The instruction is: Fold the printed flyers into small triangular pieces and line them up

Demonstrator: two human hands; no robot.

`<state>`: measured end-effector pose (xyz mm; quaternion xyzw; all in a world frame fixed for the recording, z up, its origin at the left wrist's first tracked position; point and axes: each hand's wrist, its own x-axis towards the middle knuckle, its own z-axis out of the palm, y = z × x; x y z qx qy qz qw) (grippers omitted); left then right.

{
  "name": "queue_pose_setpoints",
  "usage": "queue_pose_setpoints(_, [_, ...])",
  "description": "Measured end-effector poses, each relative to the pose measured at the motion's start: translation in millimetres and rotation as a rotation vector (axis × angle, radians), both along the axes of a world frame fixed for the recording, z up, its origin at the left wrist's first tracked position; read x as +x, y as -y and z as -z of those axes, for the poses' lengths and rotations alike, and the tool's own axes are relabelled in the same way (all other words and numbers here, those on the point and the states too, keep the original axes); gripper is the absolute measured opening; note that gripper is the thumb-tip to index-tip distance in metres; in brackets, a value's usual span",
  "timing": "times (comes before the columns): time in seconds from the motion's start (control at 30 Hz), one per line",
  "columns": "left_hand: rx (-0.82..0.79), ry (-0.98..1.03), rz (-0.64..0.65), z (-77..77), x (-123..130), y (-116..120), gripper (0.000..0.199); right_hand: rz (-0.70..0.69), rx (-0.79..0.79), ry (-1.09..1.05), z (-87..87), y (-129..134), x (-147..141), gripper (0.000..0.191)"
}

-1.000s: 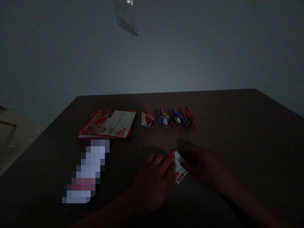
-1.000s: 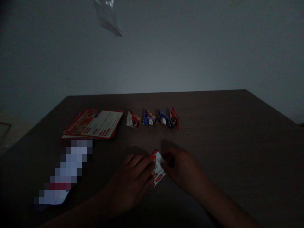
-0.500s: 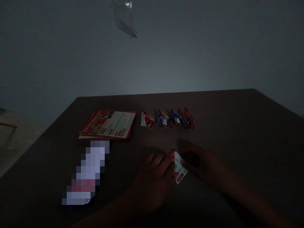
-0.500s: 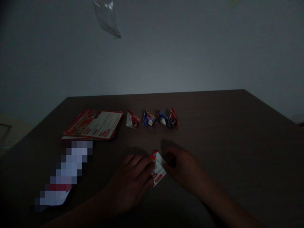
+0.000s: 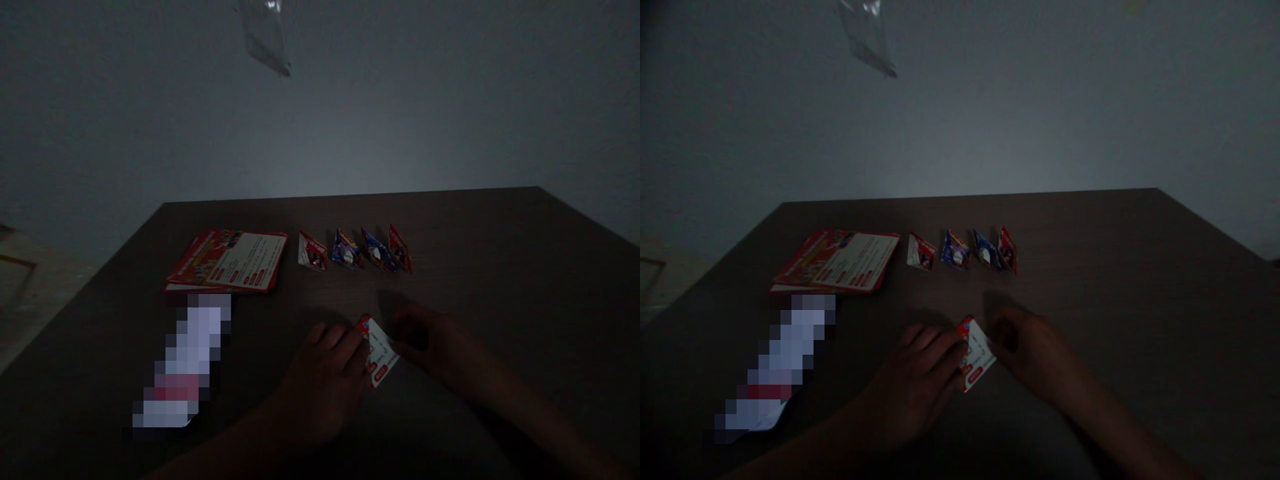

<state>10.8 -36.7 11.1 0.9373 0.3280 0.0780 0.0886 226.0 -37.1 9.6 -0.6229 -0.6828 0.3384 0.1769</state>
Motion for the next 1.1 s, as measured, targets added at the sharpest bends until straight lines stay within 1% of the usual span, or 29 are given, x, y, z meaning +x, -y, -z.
queue_pose_setpoints(0.07, [-0.002, -0.001, 0.001, -0.9, -0.6, 0.0, 0.027, -0.006, -0.007, -0.023, -1.4, -0.3, 2.1, 0.014])
queue_pose_setpoints(0.17, [-0.010, -0.007, 0.012, -1.8, -1.6, -0.6, 0.027, -0.009, -0.042, -0.114, -2.1, -1.0, 6.0, 0.013])
queue_pose_setpoints(0.3, [-0.014, -0.002, 0.016, -0.9, -2.2, -1.3, 0.027, 0.014, -0.084, -0.199, 1.0, -0.9, 9.2, 0.015])
queue_pose_setpoints(0.5, [-0.037, -0.012, 0.007, -0.2, -1.1, -0.7, 0.026, 0.019, -0.052, -0.071, 0.5, 0.1, 5.7, 0.019])
queue_pose_setpoints(0.7, [-0.036, -0.024, -0.002, -2.8, 0.9, 0.3, 0.027, -0.003, -0.065, -0.021, -3.5, -0.3, 1.5, 0.016])
queue_pose_setpoints(0.9, [-0.050, -0.043, 0.005, -3.2, 1.3, -0.2, 0.027, 0.003, -0.021, -0.005, -0.9, 1.1, 2.3, 0.016])
queue_pose_setpoints(1.1, [-0.054, -0.034, 0.005, -2.7, 0.7, -0.5, 0.028, 0.002, -0.029, -0.042, 0.1, 1.5, 4.3, 0.014])
